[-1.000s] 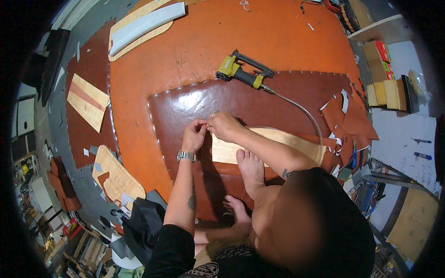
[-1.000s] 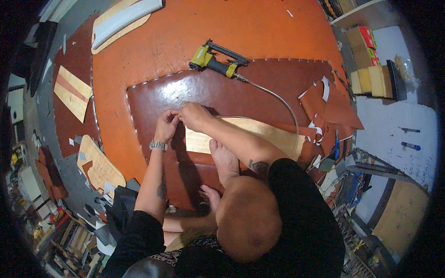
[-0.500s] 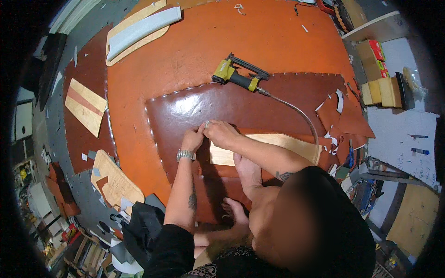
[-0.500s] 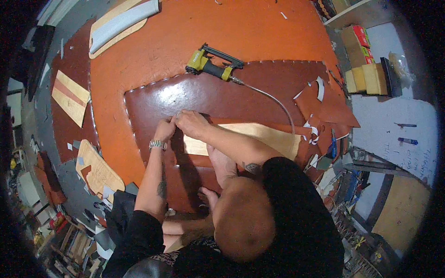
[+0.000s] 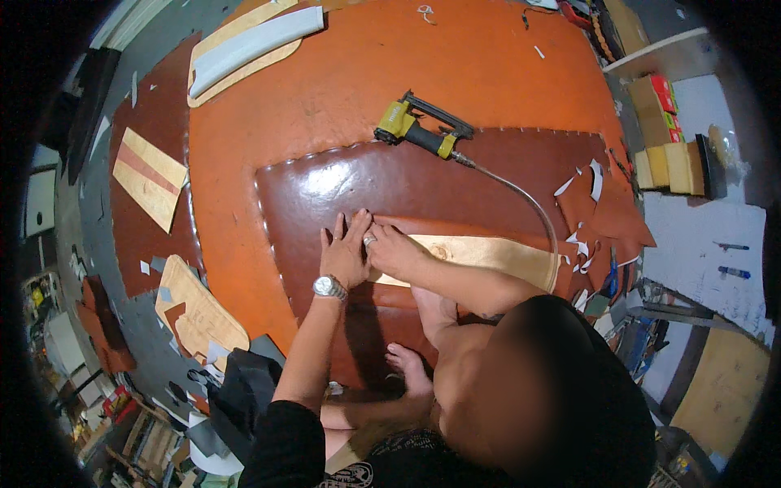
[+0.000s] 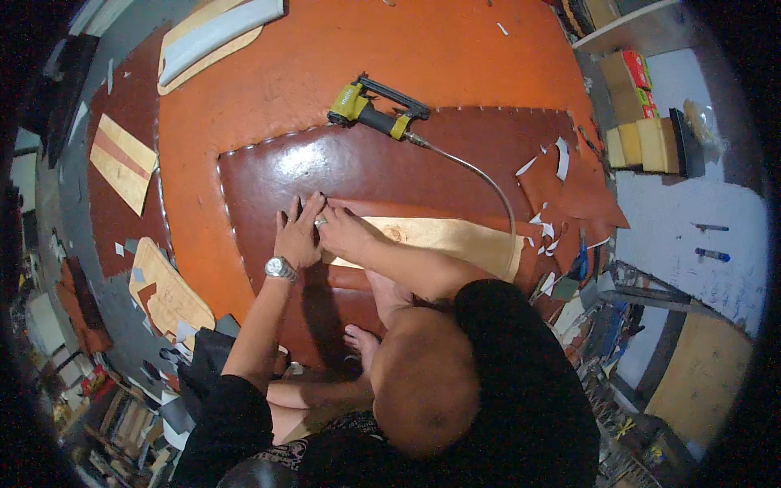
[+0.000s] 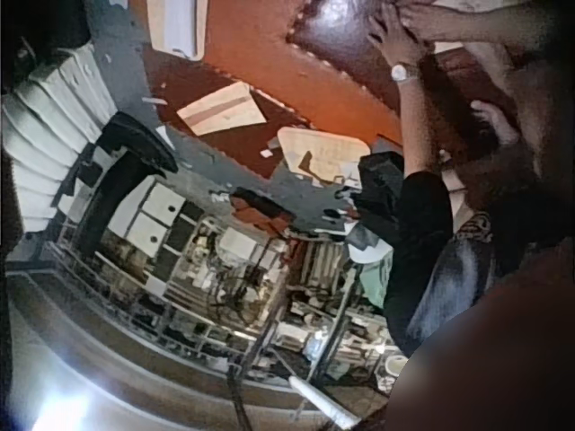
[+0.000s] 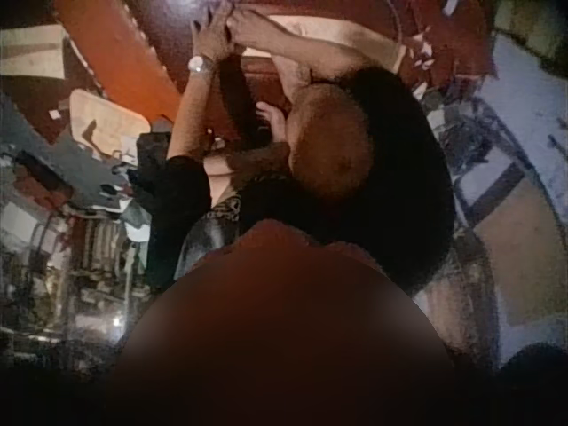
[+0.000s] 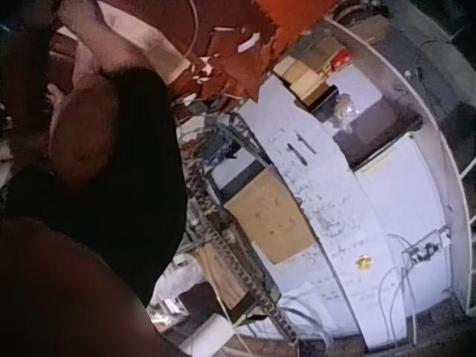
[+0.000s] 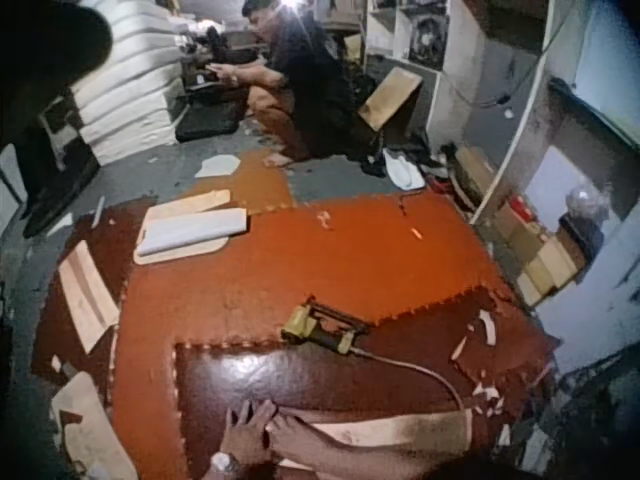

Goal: The person staples brown leather onto a rectangular wooden board using a pneumatic staple gun. They align the leather, pull it taut, and secure it along the edges, then flip the board to inspect the work.

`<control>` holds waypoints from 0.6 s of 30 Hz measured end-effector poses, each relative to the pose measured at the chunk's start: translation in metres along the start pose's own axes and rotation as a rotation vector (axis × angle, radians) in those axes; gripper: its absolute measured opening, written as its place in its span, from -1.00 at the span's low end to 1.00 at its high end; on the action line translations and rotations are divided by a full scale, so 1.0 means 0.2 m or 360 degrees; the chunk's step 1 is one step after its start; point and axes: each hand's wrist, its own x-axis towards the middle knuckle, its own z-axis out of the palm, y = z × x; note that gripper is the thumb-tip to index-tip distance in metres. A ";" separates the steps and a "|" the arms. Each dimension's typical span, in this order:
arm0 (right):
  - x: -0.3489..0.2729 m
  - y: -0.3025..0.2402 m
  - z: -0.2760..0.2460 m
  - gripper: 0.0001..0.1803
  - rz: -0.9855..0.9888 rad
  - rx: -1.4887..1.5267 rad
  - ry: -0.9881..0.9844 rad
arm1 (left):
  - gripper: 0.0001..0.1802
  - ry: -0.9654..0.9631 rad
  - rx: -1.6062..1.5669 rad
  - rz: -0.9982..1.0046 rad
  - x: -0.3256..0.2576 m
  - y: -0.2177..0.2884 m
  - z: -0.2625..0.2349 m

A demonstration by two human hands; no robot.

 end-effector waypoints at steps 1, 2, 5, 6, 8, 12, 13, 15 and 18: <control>-0.01 -0.02 0.00 -0.66 0.0065 0.0224 -0.0212 | 0.01 -0.0011 0.0073 -0.0034 -0.03 0.02 0.03; -0.01 -0.02 -0.01 -0.65 0.0129 0.0336 -0.0230 | 0.02 0.0031 0.0153 -0.0053 -0.06 0.05 0.06; 0.01 0.12 -0.03 -0.64 0.0344 0.0814 -0.0251 | 0.04 0.0061 0.0143 -0.0176 -0.10 0.11 0.12; 0.04 0.23 -0.04 -0.63 0.0504 0.0788 -0.0358 | 0.04 0.0045 0.0049 -0.0216 -0.11 0.12 0.12; 0.11 0.47 -0.08 -0.59 0.0825 0.0616 -0.0057 | 0.04 0.0087 0.0106 -0.0242 -0.13 0.15 0.13; 0.16 0.90 -0.18 -0.21 0.1205 0.0419 0.0027 | 0.02 0.0073 0.0145 -0.0261 -0.13 0.17 0.13; 0.17 0.97 -0.20 -0.15 0.1216 0.0491 -0.0115 | 0.01 0.0095 0.0137 -0.0257 -0.13 0.17 0.14; 0.17 1.03 -0.22 -0.03 0.1180 0.0548 -0.0273 | 0.01 0.0090 0.0163 -0.0268 -0.13 0.18 0.14; 0.14 1.03 -0.22 0.11 0.1105 0.0496 -0.0285 | 0.00 0.0098 0.0163 -0.0273 -0.13 0.18 0.14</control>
